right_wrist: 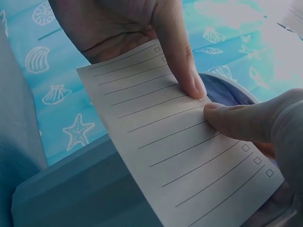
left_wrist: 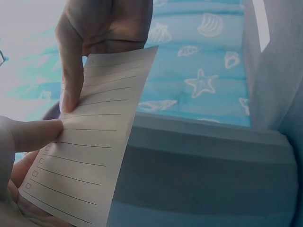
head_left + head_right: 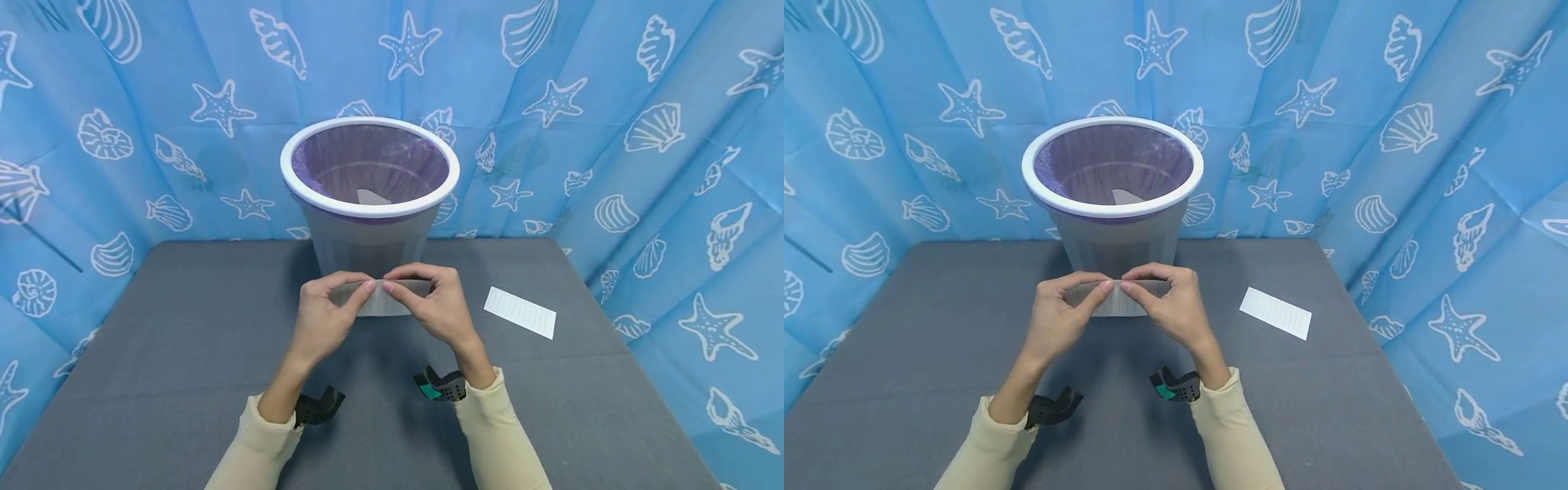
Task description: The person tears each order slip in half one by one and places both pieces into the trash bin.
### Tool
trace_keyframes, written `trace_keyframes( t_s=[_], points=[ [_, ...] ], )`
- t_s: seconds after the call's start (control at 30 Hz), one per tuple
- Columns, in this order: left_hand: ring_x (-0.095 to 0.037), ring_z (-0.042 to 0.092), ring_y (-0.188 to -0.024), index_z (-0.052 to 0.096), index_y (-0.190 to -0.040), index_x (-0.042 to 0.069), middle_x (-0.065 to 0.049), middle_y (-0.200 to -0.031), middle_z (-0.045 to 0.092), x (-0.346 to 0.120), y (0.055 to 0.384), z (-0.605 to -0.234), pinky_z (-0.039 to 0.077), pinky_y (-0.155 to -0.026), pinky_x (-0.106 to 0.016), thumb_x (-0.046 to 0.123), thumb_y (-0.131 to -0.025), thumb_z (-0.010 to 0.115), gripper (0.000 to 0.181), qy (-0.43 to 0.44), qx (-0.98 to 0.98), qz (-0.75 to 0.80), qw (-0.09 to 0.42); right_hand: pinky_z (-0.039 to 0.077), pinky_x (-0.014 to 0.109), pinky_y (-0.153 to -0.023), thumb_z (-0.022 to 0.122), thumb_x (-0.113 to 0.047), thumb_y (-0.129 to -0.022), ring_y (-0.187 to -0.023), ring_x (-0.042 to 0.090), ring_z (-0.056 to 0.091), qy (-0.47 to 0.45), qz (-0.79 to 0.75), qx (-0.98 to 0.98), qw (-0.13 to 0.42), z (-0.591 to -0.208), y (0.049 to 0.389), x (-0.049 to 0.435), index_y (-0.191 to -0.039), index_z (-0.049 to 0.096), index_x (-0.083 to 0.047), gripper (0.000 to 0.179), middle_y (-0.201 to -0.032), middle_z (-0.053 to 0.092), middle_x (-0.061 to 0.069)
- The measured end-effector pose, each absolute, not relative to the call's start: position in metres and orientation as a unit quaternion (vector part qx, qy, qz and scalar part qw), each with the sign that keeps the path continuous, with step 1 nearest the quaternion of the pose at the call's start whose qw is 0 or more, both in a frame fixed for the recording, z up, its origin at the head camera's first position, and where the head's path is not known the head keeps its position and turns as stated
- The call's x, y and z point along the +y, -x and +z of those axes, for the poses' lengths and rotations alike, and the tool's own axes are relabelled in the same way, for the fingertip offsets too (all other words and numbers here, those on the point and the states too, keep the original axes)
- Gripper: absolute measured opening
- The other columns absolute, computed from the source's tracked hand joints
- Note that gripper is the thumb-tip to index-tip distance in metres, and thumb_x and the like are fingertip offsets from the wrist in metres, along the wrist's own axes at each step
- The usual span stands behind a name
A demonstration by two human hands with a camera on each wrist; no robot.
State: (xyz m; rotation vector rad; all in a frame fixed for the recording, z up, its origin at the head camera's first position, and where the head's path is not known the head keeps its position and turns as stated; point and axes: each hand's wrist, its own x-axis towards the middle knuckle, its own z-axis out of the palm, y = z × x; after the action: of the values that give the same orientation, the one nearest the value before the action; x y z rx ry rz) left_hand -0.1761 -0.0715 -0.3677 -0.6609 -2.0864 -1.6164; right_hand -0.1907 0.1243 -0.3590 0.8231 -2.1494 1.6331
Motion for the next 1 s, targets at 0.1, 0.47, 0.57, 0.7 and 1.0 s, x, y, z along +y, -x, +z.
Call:
trace_keyframes(
  t_s=[0.1,0.47,0.57,0.7,1.0],
  points=[
    [-0.021,0.07,-0.092,0.078,-0.1,0.001,-0.007,-0.096,0.076,-0.0719,0.1758,-0.3679,0.054,-0.085,-0.047,0.009,-0.095,0.072,0.011,0.236,-0.75,-0.583,0.204,0.057,0.036,-0.074,0.077,-0.002,-0.089,-0.087,0.022,0.069,-0.29,0.57,-0.752,0.161,-0.3594,0.1903,0.1236,-0.095,0.078,-0.002,0.006,-0.093,0.075,0.008],
    [-0.023,0.071,-0.093,0.078,-0.1,-0.001,-0.01,-0.098,0.076,-0.0744,0.1765,-0.3656,0.055,-0.081,-0.047,0.009,-0.095,0.072,0.012,0.224,-0.741,-0.613,0.161,0.058,0.034,-0.07,0.078,0.001,-0.087,-0.083,0.024,0.071,-0.294,0.57,-0.747,0.175,-0.3601,0.1916,0.1214,-0.091,0.079,0.0,0.004,-0.088,0.076,0.008],
    [-0.025,0.071,-0.094,0.078,-0.101,-0.001,-0.012,-0.099,0.076,-0.0747,0.1767,-0.3654,0.056,-0.082,-0.05,0.01,-0.095,0.073,0.014,0.215,-0.74,-0.62,0.149,0.059,0.036,-0.069,0.078,0.001,-0.087,-0.081,0.024,0.072,-0.295,0.571,-0.745,0.176,-0.3599,0.1917,0.1208,-0.091,0.079,0.0,0.004,-0.087,0.076,0.008],
    [-0.027,0.071,-0.095,0.079,-0.101,-0.001,-0.013,-0.102,0.076,-0.0747,0.1767,-0.3652,0.057,-0.082,-0.052,0.011,-0.095,0.073,0.015,0.204,-0.74,-0.626,0.136,0.059,0.038,-0.067,0.078,0.001,-0.087,-0.078,0.023,0.071,-0.295,0.572,-0.745,0.175,-0.3599,0.1919,0.1204,-0.09,0.079,0.001,0.003,-0.087,0.076,0.009],
    [-0.027,0.069,-0.093,0.079,-0.101,0.0,-0.013,-0.102,0.076,-0.073,0.1771,-0.3655,0.057,-0.078,-0.048,0.014,-0.095,0.073,0.016,0.178,-0.741,-0.634,0.131,0.059,0.036,-0.066,0.078,0.0,-0.087,-0.076,0.028,0.071,-0.291,0.575,-0.743,0.18,-0.3594,0.1918,0.1204,-0.09,0.079,0.001,0.003,-0.086,0.076,0.009]
  ],
)
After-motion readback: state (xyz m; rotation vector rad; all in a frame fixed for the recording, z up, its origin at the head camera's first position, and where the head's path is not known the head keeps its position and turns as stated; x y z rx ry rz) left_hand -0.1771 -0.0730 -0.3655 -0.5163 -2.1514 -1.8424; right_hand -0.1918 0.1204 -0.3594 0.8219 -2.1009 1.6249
